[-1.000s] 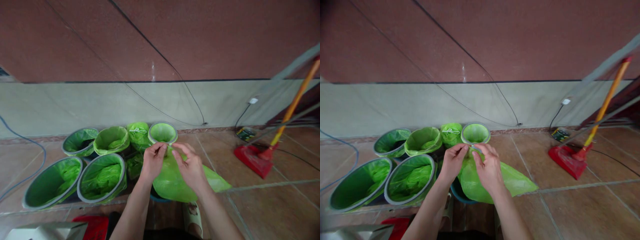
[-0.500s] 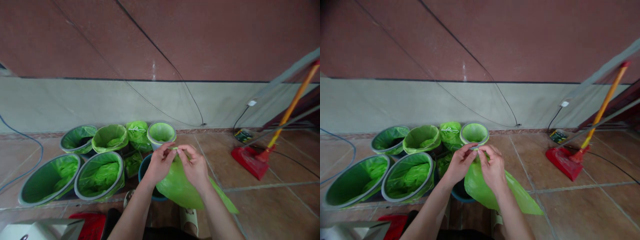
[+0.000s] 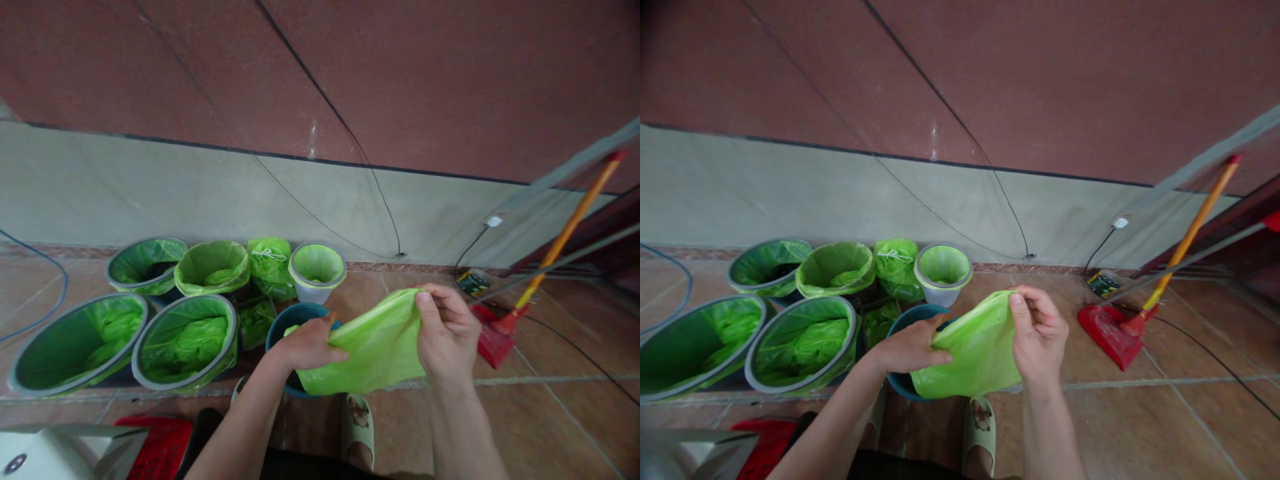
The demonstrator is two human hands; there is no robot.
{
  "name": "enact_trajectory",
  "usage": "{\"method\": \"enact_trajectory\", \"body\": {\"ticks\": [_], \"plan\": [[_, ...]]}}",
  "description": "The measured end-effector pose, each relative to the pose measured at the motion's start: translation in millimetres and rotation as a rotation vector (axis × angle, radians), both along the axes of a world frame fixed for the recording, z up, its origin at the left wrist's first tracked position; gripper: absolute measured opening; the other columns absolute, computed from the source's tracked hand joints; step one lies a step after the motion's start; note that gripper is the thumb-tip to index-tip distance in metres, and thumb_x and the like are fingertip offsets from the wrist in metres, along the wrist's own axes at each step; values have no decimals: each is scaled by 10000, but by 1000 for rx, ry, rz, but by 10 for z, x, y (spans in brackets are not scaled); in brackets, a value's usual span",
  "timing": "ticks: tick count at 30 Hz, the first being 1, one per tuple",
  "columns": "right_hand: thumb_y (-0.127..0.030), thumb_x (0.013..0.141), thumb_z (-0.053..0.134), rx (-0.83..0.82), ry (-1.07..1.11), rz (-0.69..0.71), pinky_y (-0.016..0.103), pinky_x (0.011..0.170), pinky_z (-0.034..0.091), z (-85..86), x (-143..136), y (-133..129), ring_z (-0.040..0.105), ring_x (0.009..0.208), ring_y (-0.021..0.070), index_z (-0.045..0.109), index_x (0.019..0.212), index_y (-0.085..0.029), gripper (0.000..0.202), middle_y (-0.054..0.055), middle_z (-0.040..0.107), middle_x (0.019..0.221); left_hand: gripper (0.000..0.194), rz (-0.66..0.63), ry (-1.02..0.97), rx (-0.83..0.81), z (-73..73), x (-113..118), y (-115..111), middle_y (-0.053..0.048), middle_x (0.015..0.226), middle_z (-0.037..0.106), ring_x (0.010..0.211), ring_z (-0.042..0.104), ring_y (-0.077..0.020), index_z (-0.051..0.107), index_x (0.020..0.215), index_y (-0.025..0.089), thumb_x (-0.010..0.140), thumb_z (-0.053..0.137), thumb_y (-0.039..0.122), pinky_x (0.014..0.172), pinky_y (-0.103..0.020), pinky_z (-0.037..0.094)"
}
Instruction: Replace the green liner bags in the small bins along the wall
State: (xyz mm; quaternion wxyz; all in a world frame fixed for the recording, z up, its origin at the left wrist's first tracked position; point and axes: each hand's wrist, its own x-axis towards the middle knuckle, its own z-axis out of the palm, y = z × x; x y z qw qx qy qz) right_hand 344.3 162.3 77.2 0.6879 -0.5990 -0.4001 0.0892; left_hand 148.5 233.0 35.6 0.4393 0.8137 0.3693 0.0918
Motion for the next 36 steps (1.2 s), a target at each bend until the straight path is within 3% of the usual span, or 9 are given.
{"method": "enact_trajectory", "body": {"ticks": [3, 5, 8, 11, 14, 21, 26, 31, 36], "plan": [[-358, 756, 720, 176, 67, -116, 253, 627, 462, 48, 120, -14, 564, 645, 115, 662, 840, -198, 189, -1, 620, 767, 962, -81, 220, -45, -91, -27, -25, -189, 1252, 627, 1128, 606, -347, 302, 1488, 133, 658, 705, 405, 934, -427, 469], [-318, 742, 733, 288, 109, -148, 264, 656, 471, 111, 204, -40, 548, 646, 108, 669, 832, -208, 156, -11, 599, 774, 947, -55, 366, -17, -153, -67, -23, -218, 1320, 576, 1209, 547, -387, 254, 1504, 132, 680, 676, 333, 989, -520, 414], [-291, 741, 730, 376, 114, -186, 293, 721, 491, 190, 326, -94, 548, 671, 121, 682, 802, -238, 94, -14, 584, 778, 749, 27, 547, 64, -201, -163, 21, -224, 1274, 609, 1189, 561, -399, 360, 1455, 150, 739, 576, 194, 982, -620, 369], [-314, 743, 724, 380, 81, -264, 360, 781, 505, 200, 426, -138, 574, 713, 172, 676, 766, -264, 73, 2, 577, 760, 471, 106, 651, 126, -187, -278, 112, -201, 1158, 678, 1107, 620, -376, 600, 1236, 169, 775, 509, 133, 952, -603, 394], [-326, 751, 705, 363, 68, -304, 411, 835, 507, 168, 479, -156, 595, 765, 209, 654, 756, -277, 71, 10, 574, 767, 305, 202, 637, 138, -177, -352, 193, -193, 1135, 688, 1089, 631, -366, 683, 1061, 171, 817, 504, 211, 915, -531, 445], [-305, 785, 646, 317, 45, -274, 418, 835, 517, 179, 451, -146, 617, 832, 215, 631, 758, -290, 35, 0, 571, 775, 508, 113, 447, 153, -312, -115, 80, -211, 1119, 678, 1063, 644, -344, 582, 1200, 86, 737, 644, 285, 879, -384, 496], [-323, 782, 633, 309, 58, -315, 447, 857, 522, 223, 466, -174, 627, 879, 240, 623, 756, -307, 32, 8, 589, 810, 321, 253, 437, 291, -374, 83, 75, -198, 1023, 697, 991, 669, -303, 641, 1081, 93, 885, 440, 249, 852, -381, 502], [-244, 721, 710, 396, 171, -308, 386, 844, 509, 134, 644, -214, 605, 803, 206, 643, 734, -265, 72, 2, 556, 767, 255, 515, 109, 282, -306, -42, 249, -103, 940, 733, 899, 678, -232, 721, 922, 173, 823, 488, 143, 840, -327, 495], [-173, 708, 698, 487, 310, -367, 245, 604, 456, -106, 892, -203, 478, 590, 98, 592, 674, -183, 111, -37, 458, 643, 172, 608, -658, -38, -135, -254, 414, -39, 840, 739, 743, 658, -172, 740, 854, 172, 746, 664, 283, 737, -284, 515]]}}
